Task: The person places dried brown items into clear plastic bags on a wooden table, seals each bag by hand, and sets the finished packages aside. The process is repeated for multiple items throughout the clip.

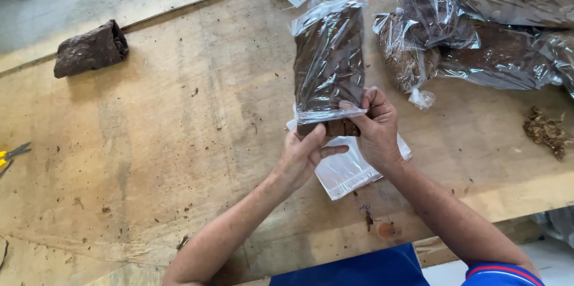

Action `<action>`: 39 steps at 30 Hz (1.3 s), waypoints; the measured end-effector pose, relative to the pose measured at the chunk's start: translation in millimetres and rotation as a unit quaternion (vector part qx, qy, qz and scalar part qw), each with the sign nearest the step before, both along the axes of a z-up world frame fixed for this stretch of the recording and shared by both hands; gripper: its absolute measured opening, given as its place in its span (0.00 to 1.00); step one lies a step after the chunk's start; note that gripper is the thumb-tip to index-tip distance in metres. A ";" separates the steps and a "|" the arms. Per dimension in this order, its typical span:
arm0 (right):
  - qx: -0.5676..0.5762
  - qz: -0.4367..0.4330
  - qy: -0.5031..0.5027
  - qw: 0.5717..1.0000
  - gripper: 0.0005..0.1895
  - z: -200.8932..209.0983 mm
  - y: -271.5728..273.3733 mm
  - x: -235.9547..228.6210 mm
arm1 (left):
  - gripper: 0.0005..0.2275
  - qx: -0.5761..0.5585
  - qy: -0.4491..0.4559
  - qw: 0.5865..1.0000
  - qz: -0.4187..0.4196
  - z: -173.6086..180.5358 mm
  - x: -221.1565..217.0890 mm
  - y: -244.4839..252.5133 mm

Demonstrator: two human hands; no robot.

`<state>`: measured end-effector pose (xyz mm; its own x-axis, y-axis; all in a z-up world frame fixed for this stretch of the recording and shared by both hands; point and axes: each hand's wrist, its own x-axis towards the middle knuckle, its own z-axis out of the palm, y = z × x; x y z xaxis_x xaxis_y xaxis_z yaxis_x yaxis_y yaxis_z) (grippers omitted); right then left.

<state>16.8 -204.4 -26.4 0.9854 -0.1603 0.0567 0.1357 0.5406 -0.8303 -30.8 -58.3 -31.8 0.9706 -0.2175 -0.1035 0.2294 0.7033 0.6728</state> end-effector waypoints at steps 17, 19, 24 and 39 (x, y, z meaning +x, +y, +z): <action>-0.448 0.089 -0.291 0.841 0.15 11.5 4.1 -15.4 | 0.05 -0.115 0.078 0.966 0.220 -3.3 50.7 12.4; -0.473 0.092 -0.309 0.820 0.15 9.0 -2.8 -8.1 | 0.05 -0.112 0.072 0.963 0.234 -6.1 51.8 6.2; -0.582 0.098 -0.311 0.745 0.12 2.9 -23.6 10.5 | 0.05 -0.059 0.061 0.974 0.210 -42.1 59.9 4.1; -0.560 0.106 -0.290 0.769 0.25 11.4 -7.4 79.1 | 0.25 0.255 0.070 0.964 -0.027 35.6 45.9 34.1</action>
